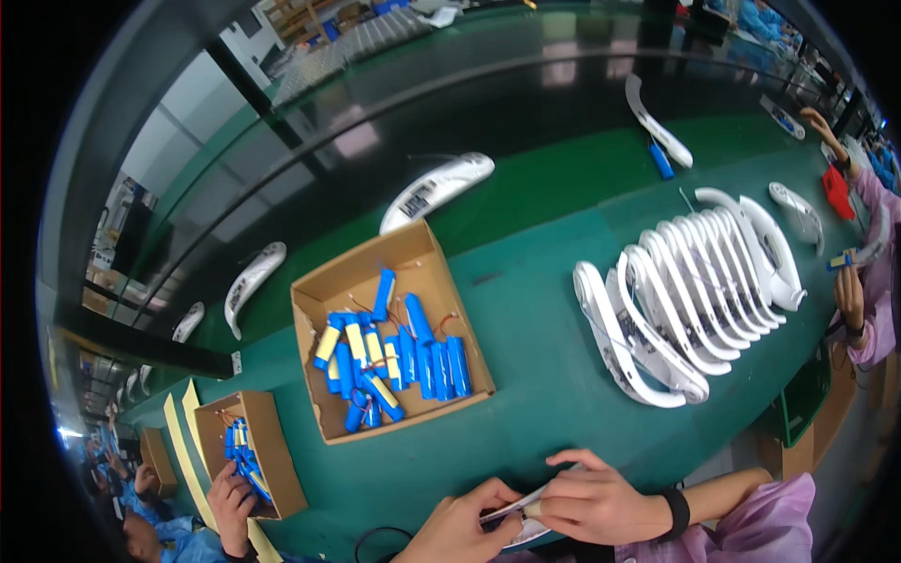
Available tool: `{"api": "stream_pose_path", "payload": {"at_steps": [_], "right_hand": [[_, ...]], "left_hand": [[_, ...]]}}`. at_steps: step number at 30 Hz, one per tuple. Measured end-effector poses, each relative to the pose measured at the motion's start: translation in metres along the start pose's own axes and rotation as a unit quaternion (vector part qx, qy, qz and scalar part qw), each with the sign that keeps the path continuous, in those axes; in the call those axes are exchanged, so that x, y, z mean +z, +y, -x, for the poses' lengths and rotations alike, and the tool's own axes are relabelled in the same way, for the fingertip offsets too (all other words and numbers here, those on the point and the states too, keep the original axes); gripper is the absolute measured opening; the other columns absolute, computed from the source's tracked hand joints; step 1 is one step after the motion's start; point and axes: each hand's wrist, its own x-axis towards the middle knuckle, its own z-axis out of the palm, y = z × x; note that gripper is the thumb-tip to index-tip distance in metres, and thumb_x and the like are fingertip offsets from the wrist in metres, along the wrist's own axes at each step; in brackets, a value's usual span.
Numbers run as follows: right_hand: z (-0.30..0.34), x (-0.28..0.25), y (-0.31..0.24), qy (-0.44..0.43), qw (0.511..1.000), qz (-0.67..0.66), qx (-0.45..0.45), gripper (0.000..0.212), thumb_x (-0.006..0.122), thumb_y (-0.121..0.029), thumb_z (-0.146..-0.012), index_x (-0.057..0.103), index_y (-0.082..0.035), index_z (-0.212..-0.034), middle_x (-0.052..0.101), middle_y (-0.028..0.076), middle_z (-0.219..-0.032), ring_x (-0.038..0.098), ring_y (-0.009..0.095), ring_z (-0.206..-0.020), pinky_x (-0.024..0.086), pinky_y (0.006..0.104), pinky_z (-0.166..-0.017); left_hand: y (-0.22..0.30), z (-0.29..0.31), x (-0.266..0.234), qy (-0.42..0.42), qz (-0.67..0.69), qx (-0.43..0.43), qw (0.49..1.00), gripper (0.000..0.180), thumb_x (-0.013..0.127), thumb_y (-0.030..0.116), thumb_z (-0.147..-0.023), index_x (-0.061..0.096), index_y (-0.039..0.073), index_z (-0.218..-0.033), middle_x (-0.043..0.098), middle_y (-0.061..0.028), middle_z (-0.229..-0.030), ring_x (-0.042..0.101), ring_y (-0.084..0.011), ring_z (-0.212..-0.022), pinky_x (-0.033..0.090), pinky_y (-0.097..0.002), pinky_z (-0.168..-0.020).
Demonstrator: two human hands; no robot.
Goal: Assembling batteries and PCBs into plastic housings on a factory assembly line.
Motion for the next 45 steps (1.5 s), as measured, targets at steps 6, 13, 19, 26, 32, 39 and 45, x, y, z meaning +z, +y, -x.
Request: {"api": "stream_pose_path", "payload": {"at_steps": [6, 13, 19, 26, 32, 39, 45], "right_hand": [[-0.011, -0.007, -0.016, -0.007, 0.997, 0.04, -0.061, 0.008, 0.068, -0.014, -0.085, 0.065, -0.009, -0.091, 0.054, 0.007, -0.083, 0.061, 0.026, -0.081, 0.053, 0.0376, -0.067], [-0.082, -0.059, -0.032, -0.259, 0.96, 0.072, 0.078, 0.024, 0.068, -0.024, -0.093, 0.065, 0.0, -0.092, 0.063, 0.014, -0.089, 0.066, 0.034, -0.08, 0.054, 0.0435, -0.079], [-0.217, -0.005, 0.038, -0.125, 0.97, 0.202, 0.049, 0.019, 0.067, -0.015, -0.088, 0.068, 0.004, -0.091, 0.066, 0.023, -0.094, 0.068, 0.039, -0.087, 0.056, 0.0439, -0.073], [-0.256, 0.022, 0.089, -0.038, 0.942, 0.332, -0.034, 0.011, 0.065, -0.006, -0.082, 0.072, 0.002, -0.086, 0.07, 0.02, -0.079, 0.071, 0.037, -0.08, 0.058, 0.0432, -0.075], [-0.225, -0.01, 0.046, 0.043, 0.997, -0.059, 0.002, 0.01, 0.07, -0.011, -0.088, 0.069, -0.001, -0.089, 0.07, 0.018, -0.091, 0.069, 0.031, -0.079, 0.053, 0.0358, -0.075], [-0.134, -0.031, -0.003, 0.058, 0.893, -0.444, 0.055, 0.017, 0.057, -0.014, -0.105, 0.057, -0.001, -0.116, 0.066, 0.005, -0.109, 0.063, 0.013, -0.106, 0.05, 0.0299, -0.094], [-0.054, -0.034, -0.016, -0.006, 0.851, -0.518, 0.085, 0.014, 0.055, -0.01, -0.105, 0.054, -0.001, -0.115, 0.065, 0.009, -0.106, 0.064, 0.015, -0.096, 0.052, 0.0305, -0.089]], "left_hand": [[-0.009, -0.005, -0.004, -0.007, -0.069, 0.006, 0.998, 0.026, 0.068, 0.025, -0.092, 0.059, 0.001, -0.093, 0.065, -0.0109, -0.072, 0.06, -0.0157, -0.067, 0.047, -0.0338, -0.06], [-0.025, -0.02, -0.005, 0.023, -0.126, 0.06, 0.99, 0.032, 0.067, 0.035, -0.091, 0.059, 0.004, -0.095, 0.064, -0.0153, -0.072, 0.063, -0.0297, -0.067, 0.048, -0.0423, -0.063], [-0.016, -0.017, 0.012, 0.078, -0.182, 0.038, 0.979, 0.025, 0.063, 0.028, -0.083, 0.056, 0.006, -0.09, 0.067, -0.0249, -0.081, 0.064, -0.0474, -0.08, 0.047, -0.0548, -0.07], [-0.026, -0.018, 0.021, 0.114, -0.225, 0.062, 0.966, 0.022, 0.063, 0.025, -0.084, 0.057, 0.005, -0.091, 0.068, -0.0254, -0.084, 0.065, -0.0469, -0.08, 0.05, -0.0552, -0.071], [-0.021, -0.015, -0.001, 0.109, -0.102, 0.094, 0.984, 0.02, 0.066, 0.02, -0.089, 0.061, 0.003, -0.1, 0.069, -0.024, -0.087, 0.068, -0.0431, -0.083, 0.053, -0.0459, -0.072], [0.004, -0.008, -0.007, 0.259, -0.119, 0.268, 0.92, 0.012, 0.066, 0.009, -0.092, 0.064, 0.002, -0.101, 0.068, -0.0163, -0.085, 0.066, -0.031, -0.073, 0.052, -0.0372, -0.068], [0.029, 0.017, -0.014, 0.264, 0.046, 0.247, 0.931, 0.013, 0.057, 0.013, -0.103, 0.059, 0.0, -0.103, 0.06, -0.0035, -0.081, 0.055, -0.0105, -0.073, 0.046, -0.0271, -0.067]]}}
